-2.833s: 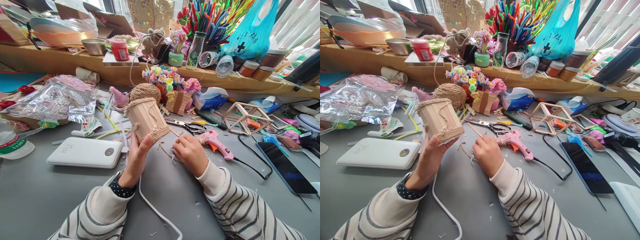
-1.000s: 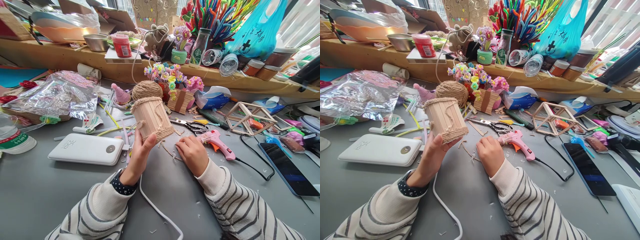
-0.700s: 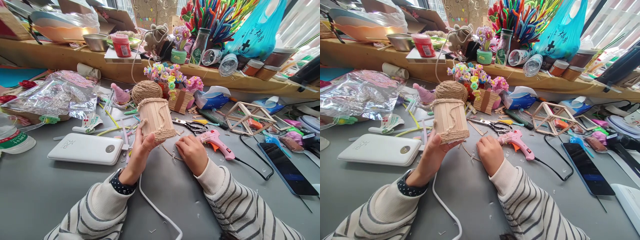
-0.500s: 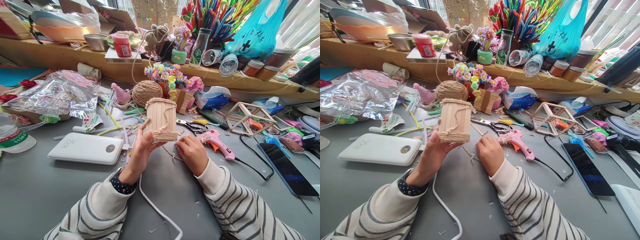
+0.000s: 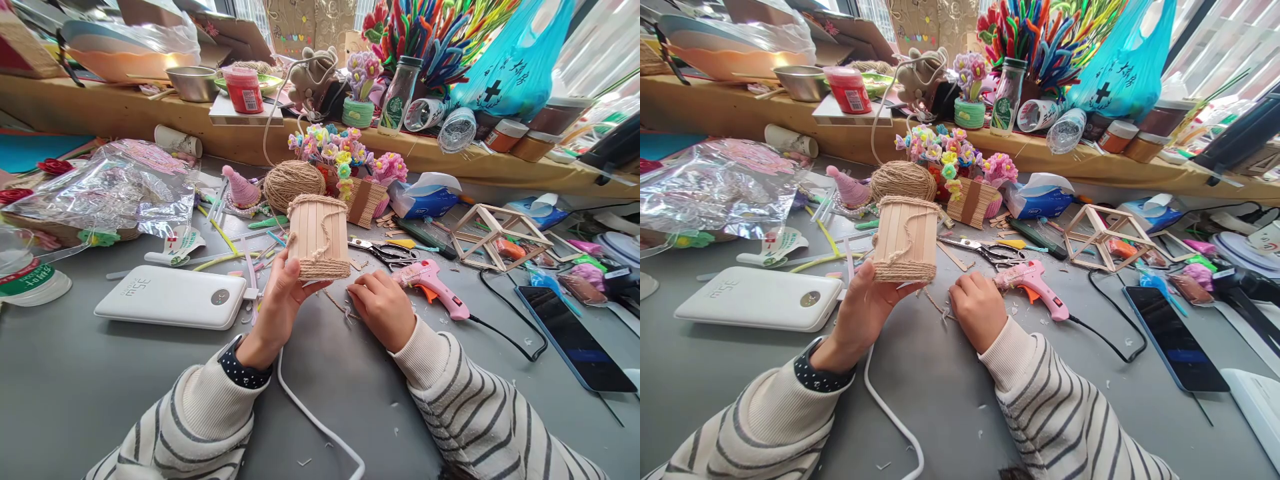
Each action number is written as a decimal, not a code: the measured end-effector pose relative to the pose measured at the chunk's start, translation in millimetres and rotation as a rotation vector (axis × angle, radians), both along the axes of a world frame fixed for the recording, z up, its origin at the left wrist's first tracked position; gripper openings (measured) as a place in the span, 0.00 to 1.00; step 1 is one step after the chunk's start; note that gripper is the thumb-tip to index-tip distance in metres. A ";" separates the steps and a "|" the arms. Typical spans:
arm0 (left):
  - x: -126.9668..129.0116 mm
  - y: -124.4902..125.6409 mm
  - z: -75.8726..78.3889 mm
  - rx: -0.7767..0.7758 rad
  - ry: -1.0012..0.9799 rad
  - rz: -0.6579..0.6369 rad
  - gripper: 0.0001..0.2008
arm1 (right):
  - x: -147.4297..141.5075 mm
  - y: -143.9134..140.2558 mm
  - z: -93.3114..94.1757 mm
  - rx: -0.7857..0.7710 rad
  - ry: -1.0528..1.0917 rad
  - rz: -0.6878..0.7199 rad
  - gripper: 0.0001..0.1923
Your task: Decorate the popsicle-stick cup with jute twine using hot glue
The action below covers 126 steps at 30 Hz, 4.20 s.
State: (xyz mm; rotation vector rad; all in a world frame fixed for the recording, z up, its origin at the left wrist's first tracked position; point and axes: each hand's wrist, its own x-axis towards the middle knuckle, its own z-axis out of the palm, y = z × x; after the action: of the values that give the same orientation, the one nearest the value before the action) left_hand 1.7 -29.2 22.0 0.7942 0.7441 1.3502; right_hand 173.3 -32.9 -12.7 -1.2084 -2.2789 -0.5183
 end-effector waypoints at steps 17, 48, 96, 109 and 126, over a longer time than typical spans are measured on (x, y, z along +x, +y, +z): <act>-0.7 1.0 1.6 -0.012 -0.088 -0.084 0.21 | -3.9 -0.1 1.5 0.041 -0.106 0.000 0.13; 0.8 -7.6 2.9 -0.093 -0.017 -0.345 0.23 | 31.2 -10.0 84.0 -0.318 1.086 0.270 0.06; 3.0 -13.2 5.4 -0.107 0.228 -0.438 0.30 | 3.7 -27.1 74.5 0.263 0.229 0.195 0.07; 1.9 -12.6 1.8 -0.065 0.239 -0.441 0.29 | 6.3 -27.7 71.4 0.278 0.162 0.200 0.09; 3.5 -11.6 3.5 -0.065 0.247 -0.456 0.30 | 12.2 -25.3 72.0 0.308 0.079 0.219 0.08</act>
State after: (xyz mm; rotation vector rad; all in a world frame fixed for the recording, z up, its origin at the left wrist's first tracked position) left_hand 5.2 -40.8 25.5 1.0193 0.7383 0.8249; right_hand 185.4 -58.2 59.3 -0.8059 -2.1341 -0.6939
